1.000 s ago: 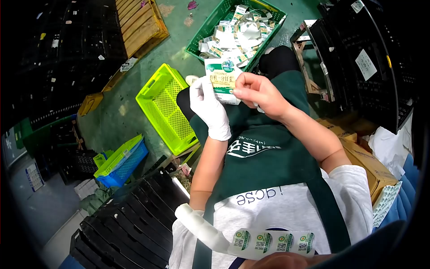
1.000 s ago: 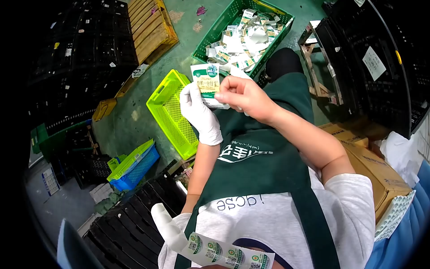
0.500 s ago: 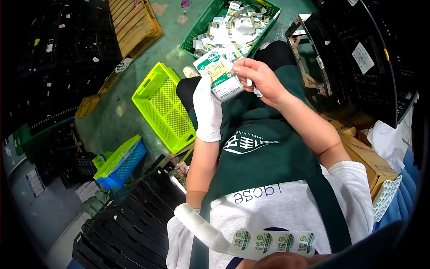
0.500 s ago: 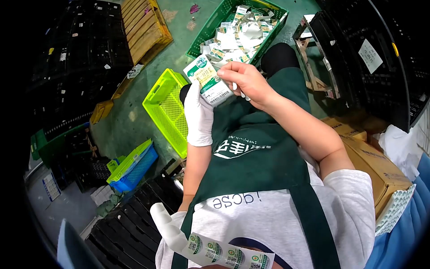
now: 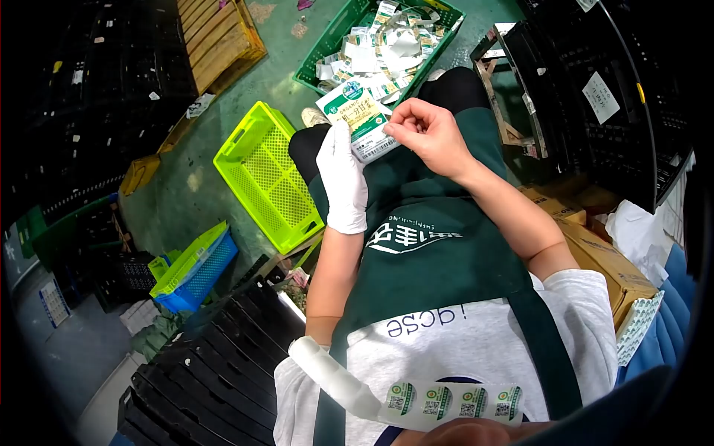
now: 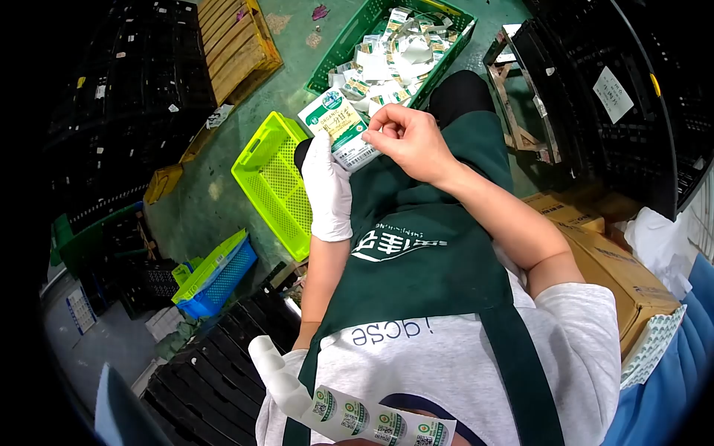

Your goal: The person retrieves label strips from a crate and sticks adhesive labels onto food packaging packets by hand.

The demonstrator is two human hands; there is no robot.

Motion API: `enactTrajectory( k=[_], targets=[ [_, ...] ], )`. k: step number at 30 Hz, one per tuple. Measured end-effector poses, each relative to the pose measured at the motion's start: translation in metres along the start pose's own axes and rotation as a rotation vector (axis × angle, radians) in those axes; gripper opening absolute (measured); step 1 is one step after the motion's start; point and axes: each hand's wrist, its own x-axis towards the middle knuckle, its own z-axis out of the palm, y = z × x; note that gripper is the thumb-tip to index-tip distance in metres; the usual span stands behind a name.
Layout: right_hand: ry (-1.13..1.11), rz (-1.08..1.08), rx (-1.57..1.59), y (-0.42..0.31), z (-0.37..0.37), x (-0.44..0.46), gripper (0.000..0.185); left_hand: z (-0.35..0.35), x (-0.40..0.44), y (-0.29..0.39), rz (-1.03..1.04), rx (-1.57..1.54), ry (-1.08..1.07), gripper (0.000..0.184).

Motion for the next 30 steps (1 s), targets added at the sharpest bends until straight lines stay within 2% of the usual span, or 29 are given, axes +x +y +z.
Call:
enactTrajectory(
  k=[18, 30],
  targets=[
    [0.131, -0.113, -0.056, 0.013, 0.015, 0.004, 0.01, 0.012, -0.003, 0.002, 0.024, -0.071, 0.097, 0.03],
    [0.141, -0.144, -0.137, 0.013, 0.017, 0.004, 0.011, 0.007, -0.004, 0.001, 0.021, -0.043, 0.028, 0.031]
  ],
)
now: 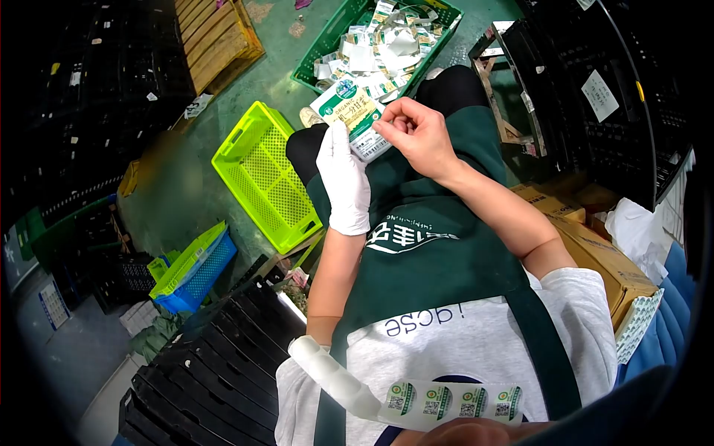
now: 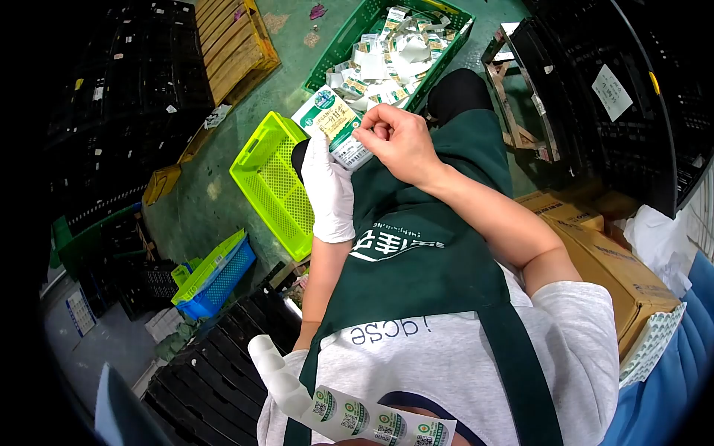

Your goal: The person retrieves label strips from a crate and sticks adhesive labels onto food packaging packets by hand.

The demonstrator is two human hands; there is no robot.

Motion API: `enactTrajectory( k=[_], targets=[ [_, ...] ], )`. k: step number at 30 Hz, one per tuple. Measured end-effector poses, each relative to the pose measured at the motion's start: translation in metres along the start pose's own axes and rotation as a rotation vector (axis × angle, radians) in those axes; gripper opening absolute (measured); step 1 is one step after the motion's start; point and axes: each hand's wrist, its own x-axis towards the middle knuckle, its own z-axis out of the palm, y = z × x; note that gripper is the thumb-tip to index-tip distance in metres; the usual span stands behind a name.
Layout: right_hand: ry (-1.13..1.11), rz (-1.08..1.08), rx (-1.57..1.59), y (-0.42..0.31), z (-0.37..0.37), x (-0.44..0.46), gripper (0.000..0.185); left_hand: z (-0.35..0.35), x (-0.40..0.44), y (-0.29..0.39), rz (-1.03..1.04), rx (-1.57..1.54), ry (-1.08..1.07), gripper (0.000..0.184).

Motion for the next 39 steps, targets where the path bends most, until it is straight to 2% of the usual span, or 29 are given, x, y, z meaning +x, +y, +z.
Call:
enactTrajectory(
  k=[2, 5, 12, 15, 18, 21, 24, 25, 26, 27, 28, 29, 30, 31, 32, 35, 39],
  targets=[
    [0.019, -0.037, -0.064, -0.005, -0.002, 0.0, 0.013, 0.006, -0.001, 0.004, 0.002, -0.035, 0.028, 0.03],
    [0.097, 0.017, 0.096, 0.001, -0.006, 0.007, 0.017, 0.006, 0.001, 0.004, -0.013, -0.091, 0.053, 0.031],
    [0.045, 0.08, 0.22, 0.008, -0.01, 0.009, 0.017, 0.004, 0.002, 0.006, -0.039, -0.166, 0.073, 0.03],
    [-0.047, 0.076, 0.135, 0.003, -0.009, 0.005, 0.018, 0.003, 0.002, 0.006, -0.069, -0.162, 0.079, 0.03],
    [-0.114, 0.088, 0.071, 0.0, -0.009, 0.003, 0.021, -0.001, 0.003, 0.002, 0.03, 0.007, 0.026, 0.029],
    [-0.138, 0.127, 0.045, -0.001, -0.006, 0.002, 0.024, 0.003, 0.001, 0.004, 0.04, 0.02, 0.014, 0.029],
    [-0.162, 0.144, 0.036, 0.001, -0.007, 0.003, 0.024, 0.005, 0.001, 0.005, -0.05, -0.161, 0.051, 0.029],
    [-0.173, 0.117, 0.027, 0.001, -0.008, 0.004, 0.025, 0.002, 0.003, 0.005, -0.059, -0.161, 0.005, 0.03],
    [-0.182, 0.096, -0.019, 0.005, -0.01, 0.003, 0.024, 0.001, 0.001, 0.001, 0.008, 0.002, -0.022, 0.028],
    [-0.198, 0.095, -0.043, 0.004, -0.011, 0.004, 0.022, -0.001, -0.003, 0.01, 0.149, 0.488, -0.038, 0.028],
    [-0.117, 0.135, 0.122, 0.01, -0.003, 0.003, 0.019, -0.001, -0.003, 0.008, 0.039, 0.127, -0.036, 0.027],
    [-0.176, 0.076, -0.017, 0.022, -0.01, 0.009, 0.015, -0.005, -0.003, 0.004, 0.071, 0.158, -0.029, 0.027],
    [-0.161, 0.105, 0.048, 0.008, -0.007, 0.01, 0.014, -0.005, -0.002, 0.002, 0.087, 0.203, -0.011, 0.026],
    [-0.151, 0.125, 0.017, 0.008, -0.008, 0.013, 0.012, -0.015, -0.002, 0.0, 0.078, 0.297, -0.081, 0.023],
    [-0.178, 0.096, 0.156, 0.009, -0.01, 0.016, 0.012, -0.013, 0.0, -0.004, 0.097, 0.247, -0.138, 0.022],
    [-0.232, 0.139, 0.116, -0.003, -0.014, 0.019, 0.013, -0.02, -0.004, -0.009, 0.162, 0.221, -0.3, 0.028],
    [-0.296, 0.167, 0.189, -0.001, -0.021, 0.029, 0.012, -0.027, -0.016, -0.01, 0.086, 0.435, -0.304, 0.028]
  ],
)
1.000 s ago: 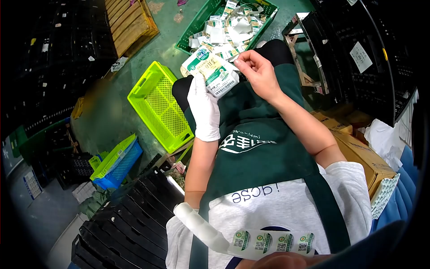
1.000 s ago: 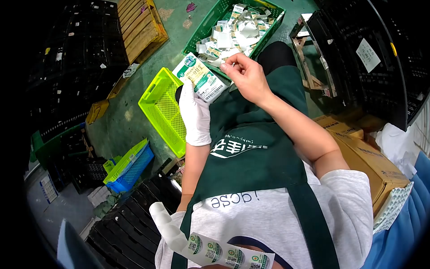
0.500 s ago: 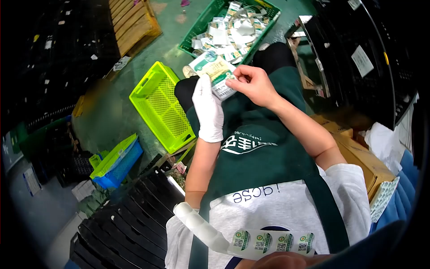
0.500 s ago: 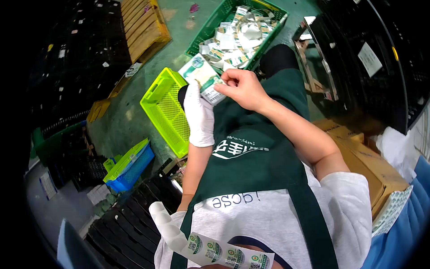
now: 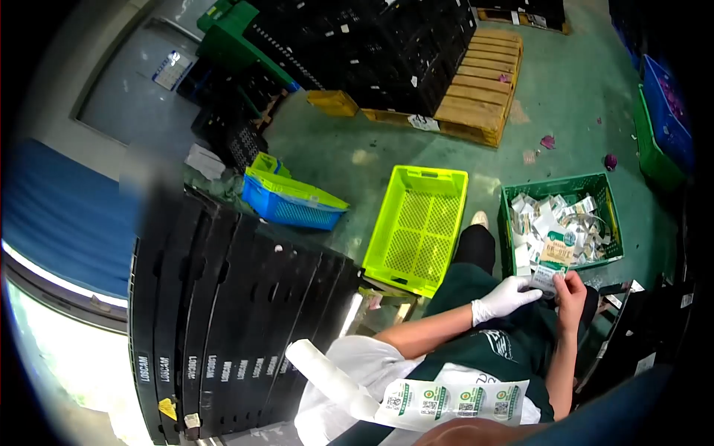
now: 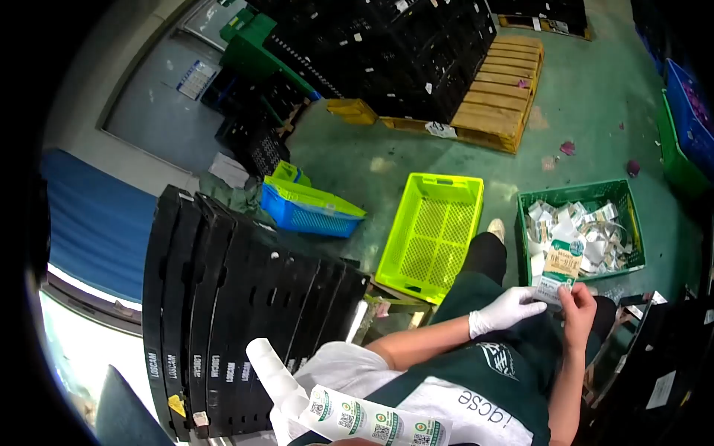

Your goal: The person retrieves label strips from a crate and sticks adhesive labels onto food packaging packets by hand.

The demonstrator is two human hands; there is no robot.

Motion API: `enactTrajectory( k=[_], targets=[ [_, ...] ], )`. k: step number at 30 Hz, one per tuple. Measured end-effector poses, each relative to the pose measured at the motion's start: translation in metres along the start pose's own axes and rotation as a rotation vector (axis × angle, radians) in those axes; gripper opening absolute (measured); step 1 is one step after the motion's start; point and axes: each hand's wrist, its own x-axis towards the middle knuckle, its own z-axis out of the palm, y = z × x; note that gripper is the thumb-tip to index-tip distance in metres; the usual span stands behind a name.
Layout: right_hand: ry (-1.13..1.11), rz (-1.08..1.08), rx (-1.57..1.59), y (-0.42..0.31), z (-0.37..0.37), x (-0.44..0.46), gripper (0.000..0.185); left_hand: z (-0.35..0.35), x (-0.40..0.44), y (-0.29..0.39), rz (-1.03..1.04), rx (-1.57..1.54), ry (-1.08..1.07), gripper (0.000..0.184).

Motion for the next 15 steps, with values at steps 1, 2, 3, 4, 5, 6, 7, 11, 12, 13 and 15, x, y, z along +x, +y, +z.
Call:
enactTrajectory(
  k=[1, 2, 3, 4, 5, 6, 7, 11, 12, 13, 15],
  targets=[
    [-0.005, 0.004, -0.1, -0.007, -0.002, -0.002, 0.011, 0.003, -0.001, -0.004, 0.012, -0.083, -0.003, 0.027],
    [0.024, 0.03, -0.07, -0.014, 0.004, -0.004, 0.011, 0.003, -0.002, -0.014, 0.001, -0.179, -0.012, 0.028],
    [0.011, 0.022, -0.049, -0.02, 0.003, -0.003, 0.011, 0.002, -0.001, -0.009, -0.05, -0.15, -0.049, 0.027],
    [-0.002, 0.017, -0.022, -0.026, 0.003, -0.004, 0.01, 0.0, -0.002, -0.002, -0.106, -0.12, -0.087, 0.027],
    [-0.015, 0.032, 0.049, -0.034, 0.005, -0.005, 0.009, 0.002, -0.004, 0.006, -0.028, -0.246, -0.067, 0.027],
    [0.01, 0.016, 0.069, -0.038, 0.009, -0.005, 0.008, 0.006, -0.004, 0.009, 0.018, -0.361, -0.046, 0.026],
    [0.015, 0.012, 0.016, -0.04, 0.01, -0.003, 0.009, 0.006, -0.005, 0.016, -0.009, -0.321, -0.014, 0.025],
    [0.06, 0.012, -0.086, -0.041, 0.011, 0.002, 0.013, 0.004, -0.01, 0.027, 0.016, -0.038, 0.131, 0.024],
    [0.071, 0.104, 0.011, -0.05, 0.015, -0.003, 0.018, 0.008, -0.011, 0.032, -0.014, -0.146, 0.179, 0.023],
    [0.121, 0.14, 0.16, -0.05, 0.02, -0.005, 0.023, 0.005, -0.012, 0.036, 0.009, -0.041, 0.183, 0.022],
    [0.096, 0.112, 0.168, -0.051, 0.016, -0.007, 0.026, 0.009, -0.01, 0.034, -0.058, -0.193, 0.212, 0.022]
  ],
)
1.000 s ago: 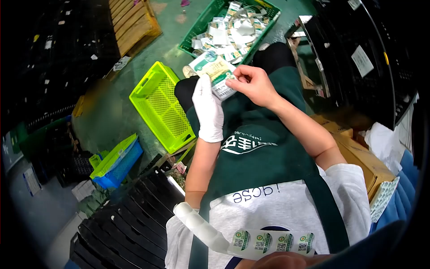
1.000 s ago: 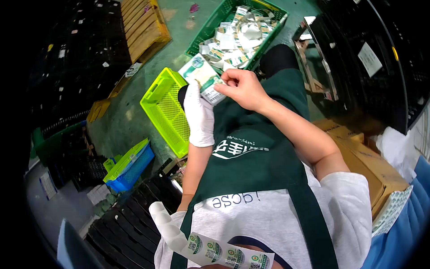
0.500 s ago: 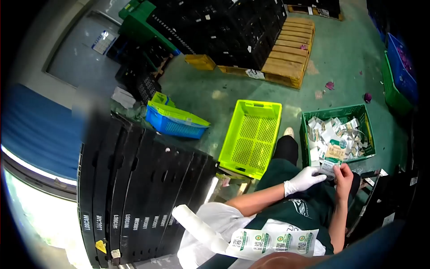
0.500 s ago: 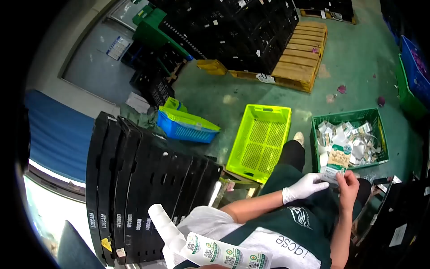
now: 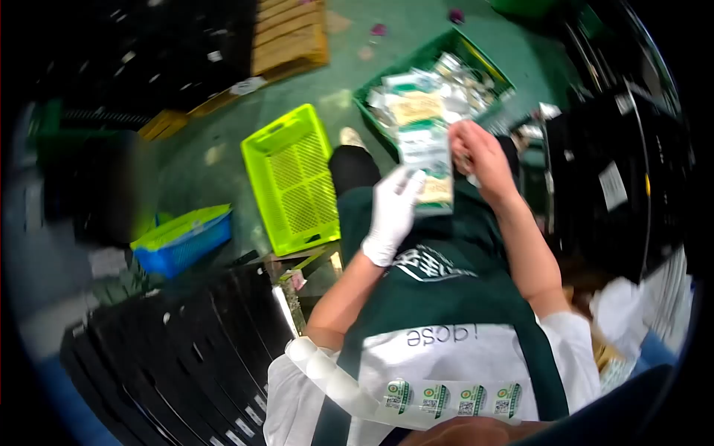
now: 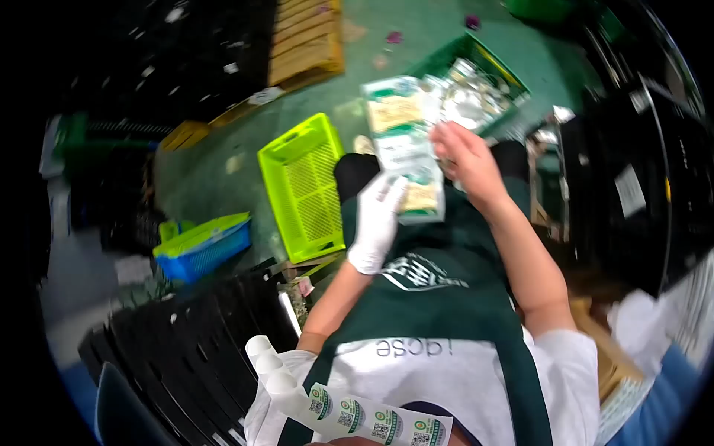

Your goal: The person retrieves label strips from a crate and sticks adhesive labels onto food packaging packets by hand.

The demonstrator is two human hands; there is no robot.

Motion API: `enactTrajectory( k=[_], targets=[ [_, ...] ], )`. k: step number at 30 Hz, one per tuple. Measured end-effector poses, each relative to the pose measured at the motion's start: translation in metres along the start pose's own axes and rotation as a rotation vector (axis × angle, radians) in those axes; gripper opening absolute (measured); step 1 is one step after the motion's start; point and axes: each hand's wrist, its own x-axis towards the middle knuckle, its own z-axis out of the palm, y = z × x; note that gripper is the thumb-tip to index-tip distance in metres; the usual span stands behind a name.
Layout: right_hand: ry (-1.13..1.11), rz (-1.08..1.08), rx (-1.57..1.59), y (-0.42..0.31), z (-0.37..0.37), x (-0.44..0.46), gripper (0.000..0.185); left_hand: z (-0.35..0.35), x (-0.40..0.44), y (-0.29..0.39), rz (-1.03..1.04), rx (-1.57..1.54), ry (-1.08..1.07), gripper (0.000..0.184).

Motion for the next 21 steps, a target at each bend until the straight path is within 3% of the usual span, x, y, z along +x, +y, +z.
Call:
enactTrajectory(
  k=[3, 10, 14, 21],
  targets=[
    [-0.105, 0.006, -0.015, -0.001, -0.005, -0.006, 0.025, 0.004, 0.0, 0.0, -0.025, -0.132, 0.05, 0.025],
    [-0.149, -0.054, -0.184, 0.022, -0.007, -0.017, 0.02, -0.003, 0.006, 0.0, 0.06, -0.074, 0.108, 0.026],
    [-0.318, 0.003, -0.239, 0.027, -0.011, -0.024, 0.015, -0.002, 0.01, 0.004, 0.084, -0.071, 0.136, 0.027],
    [-0.152, -0.112, -0.205, 0.026, -0.008, -0.009, 0.017, -0.005, 0.011, -0.007, -0.079, -0.058, 0.021, 0.029]
  ],
)
